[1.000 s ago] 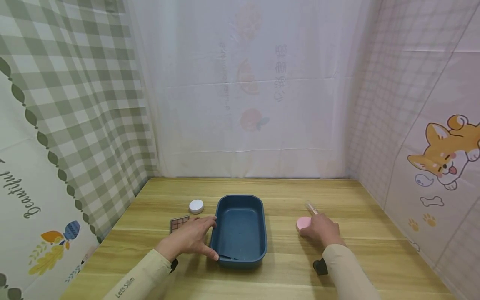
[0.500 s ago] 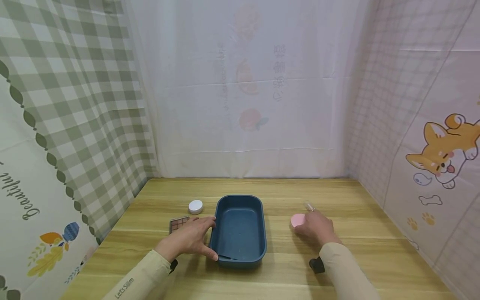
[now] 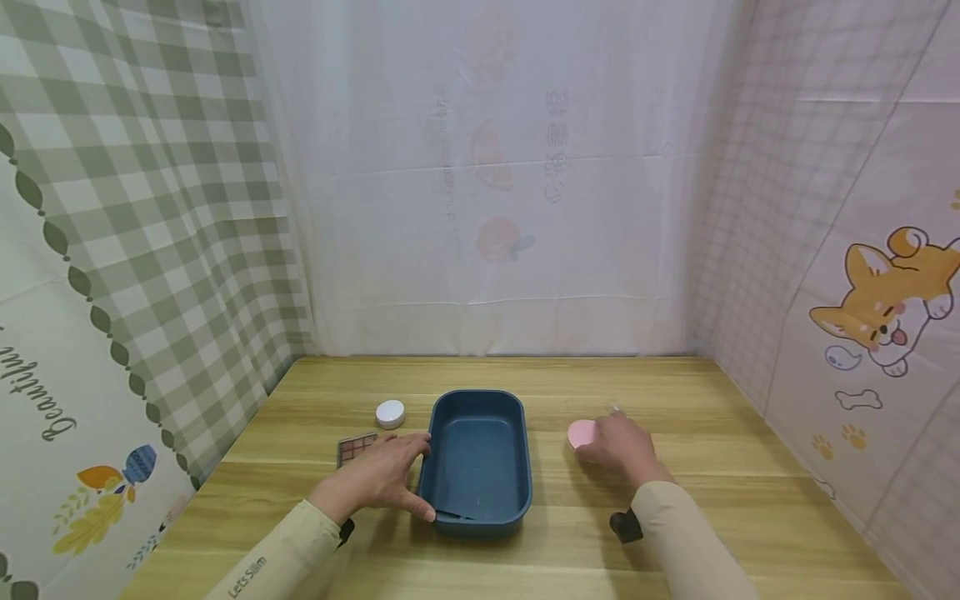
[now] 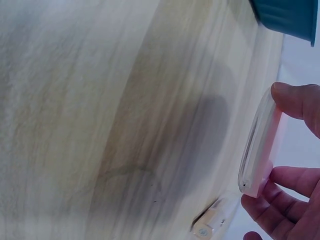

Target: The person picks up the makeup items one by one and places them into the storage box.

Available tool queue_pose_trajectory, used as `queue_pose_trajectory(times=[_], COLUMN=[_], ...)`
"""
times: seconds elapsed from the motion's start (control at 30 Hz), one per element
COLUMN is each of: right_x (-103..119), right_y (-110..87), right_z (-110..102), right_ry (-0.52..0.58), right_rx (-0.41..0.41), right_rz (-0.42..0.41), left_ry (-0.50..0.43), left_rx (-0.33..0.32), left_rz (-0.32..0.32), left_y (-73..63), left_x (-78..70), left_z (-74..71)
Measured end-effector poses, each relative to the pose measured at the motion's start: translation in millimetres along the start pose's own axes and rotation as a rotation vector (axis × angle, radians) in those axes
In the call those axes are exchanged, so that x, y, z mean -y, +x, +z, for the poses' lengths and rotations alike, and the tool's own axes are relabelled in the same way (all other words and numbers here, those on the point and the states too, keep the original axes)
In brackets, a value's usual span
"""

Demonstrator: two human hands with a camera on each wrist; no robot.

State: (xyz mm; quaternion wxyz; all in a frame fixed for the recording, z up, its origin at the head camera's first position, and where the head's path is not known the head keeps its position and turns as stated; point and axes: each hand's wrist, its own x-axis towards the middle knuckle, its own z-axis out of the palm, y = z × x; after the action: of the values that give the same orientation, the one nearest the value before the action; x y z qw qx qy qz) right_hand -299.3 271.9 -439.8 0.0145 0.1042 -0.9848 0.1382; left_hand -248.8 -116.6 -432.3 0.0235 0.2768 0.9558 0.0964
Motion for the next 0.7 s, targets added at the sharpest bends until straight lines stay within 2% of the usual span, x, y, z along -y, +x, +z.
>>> queue_pose_trajectory(times=[0.7], right_x=[23.1], right_y=[3.7], right_z=[-10.9], right_ry=[-0.023], right_rx=[-0.030], right_rz=[-0.074], left_ry=[-0.001], left_rx=[-0.014], left_rz=[0.014], left_y=[0.4], left_x=[-0.6], left_z=[-0.2])
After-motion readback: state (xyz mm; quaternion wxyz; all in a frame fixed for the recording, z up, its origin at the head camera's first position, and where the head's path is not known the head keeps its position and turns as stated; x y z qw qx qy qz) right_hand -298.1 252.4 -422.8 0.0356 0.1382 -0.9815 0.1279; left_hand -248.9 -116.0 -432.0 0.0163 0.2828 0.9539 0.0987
